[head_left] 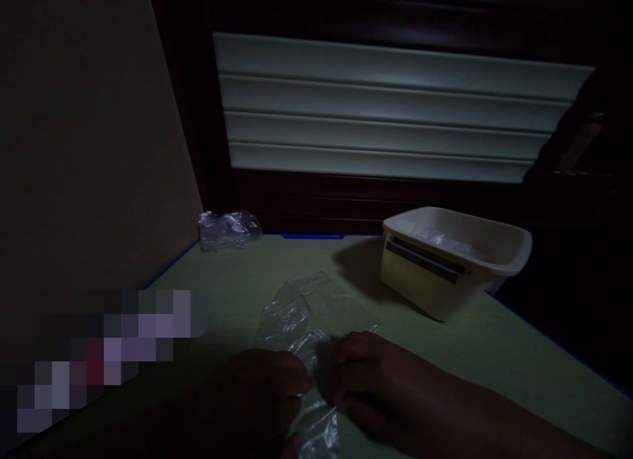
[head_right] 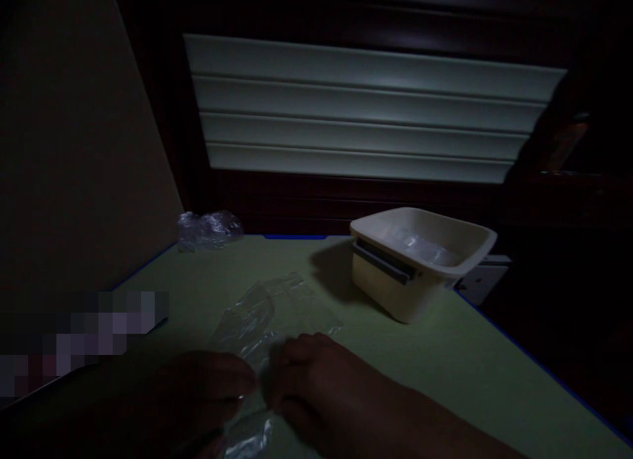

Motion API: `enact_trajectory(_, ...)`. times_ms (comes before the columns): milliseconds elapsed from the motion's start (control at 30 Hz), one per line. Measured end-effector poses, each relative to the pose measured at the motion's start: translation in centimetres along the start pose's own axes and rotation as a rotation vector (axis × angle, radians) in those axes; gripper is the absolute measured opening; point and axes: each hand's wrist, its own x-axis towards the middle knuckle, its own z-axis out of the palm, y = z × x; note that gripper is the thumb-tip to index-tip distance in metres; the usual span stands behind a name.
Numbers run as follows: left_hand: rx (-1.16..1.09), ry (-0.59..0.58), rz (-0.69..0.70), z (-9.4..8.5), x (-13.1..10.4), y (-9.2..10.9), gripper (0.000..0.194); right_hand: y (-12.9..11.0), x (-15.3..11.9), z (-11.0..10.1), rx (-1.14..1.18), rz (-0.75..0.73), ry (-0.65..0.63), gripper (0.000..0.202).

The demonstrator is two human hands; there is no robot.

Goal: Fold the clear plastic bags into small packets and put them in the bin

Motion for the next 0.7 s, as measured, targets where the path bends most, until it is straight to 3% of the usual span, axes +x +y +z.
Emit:
enact_trajectory(133,0.039,0.082,-0.01,0.5,-0.2,0.1,0.011,-0.2,0.0,0.0,0.049,0.047,0.044,0.014)
enact_trajectory(300,0.133,-0.065,0.026,-0.6,0.4,1.0,0.011,-0.2,0.1,0.1,0.095,0.1,0.087,0.013)
enact_trajectory(467,0.182,-0.046,-0.109,-1.7,0.2,2.6,0.007,-0.1,0.1,0.6,0.067,0.171,0.105,0.006)
enact_trajectory(700,0.188,-0.043,-0.096,-1.4,-0.1,2.7,0.011,0.3,-0.1,0.8,0.072,0.103,0.068,0.031)
